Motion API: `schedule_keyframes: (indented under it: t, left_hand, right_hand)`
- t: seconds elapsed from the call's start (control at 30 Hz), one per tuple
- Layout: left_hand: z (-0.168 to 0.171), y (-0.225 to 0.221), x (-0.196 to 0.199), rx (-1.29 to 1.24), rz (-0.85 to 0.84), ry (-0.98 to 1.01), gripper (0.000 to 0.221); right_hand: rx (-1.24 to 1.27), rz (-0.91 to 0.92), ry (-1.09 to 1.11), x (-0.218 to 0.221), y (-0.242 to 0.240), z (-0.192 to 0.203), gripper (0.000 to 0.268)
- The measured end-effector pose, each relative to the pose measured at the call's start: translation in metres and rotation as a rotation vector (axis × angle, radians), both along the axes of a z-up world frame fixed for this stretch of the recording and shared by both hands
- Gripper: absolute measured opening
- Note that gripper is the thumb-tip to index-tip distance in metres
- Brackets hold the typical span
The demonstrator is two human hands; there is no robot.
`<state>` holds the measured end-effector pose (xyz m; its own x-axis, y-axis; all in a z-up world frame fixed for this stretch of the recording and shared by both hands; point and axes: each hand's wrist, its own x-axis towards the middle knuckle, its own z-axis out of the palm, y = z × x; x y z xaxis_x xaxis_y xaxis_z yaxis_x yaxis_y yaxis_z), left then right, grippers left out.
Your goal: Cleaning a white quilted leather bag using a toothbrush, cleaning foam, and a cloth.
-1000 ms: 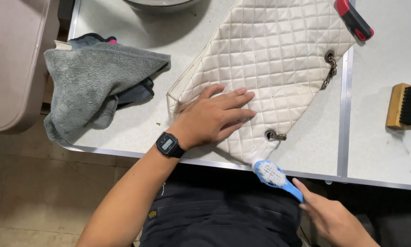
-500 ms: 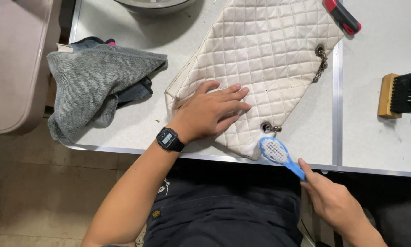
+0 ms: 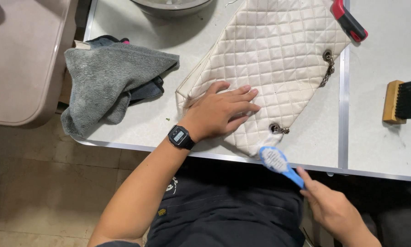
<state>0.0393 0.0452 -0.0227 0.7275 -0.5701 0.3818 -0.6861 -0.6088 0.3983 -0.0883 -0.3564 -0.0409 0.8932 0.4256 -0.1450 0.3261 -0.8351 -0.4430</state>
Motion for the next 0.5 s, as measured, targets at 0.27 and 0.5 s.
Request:
schedule_keyframes:
  t: [0.27, 0.5]
  left_hand:
    - [-0.003, -0.001, -0.001, -0.001, 0.0, -0.002, 0.027]
    - [0.0, 0.001, -0.001, 0.011, -0.005, 0.009, 0.027]
  right_hand:
    - [0.012, 0.034, 0.231, 0.005, 0.007, 0.004, 0.07]
    - [-0.096, 0.032, 0.335, 0.024, 0.033, 0.041, 0.069]
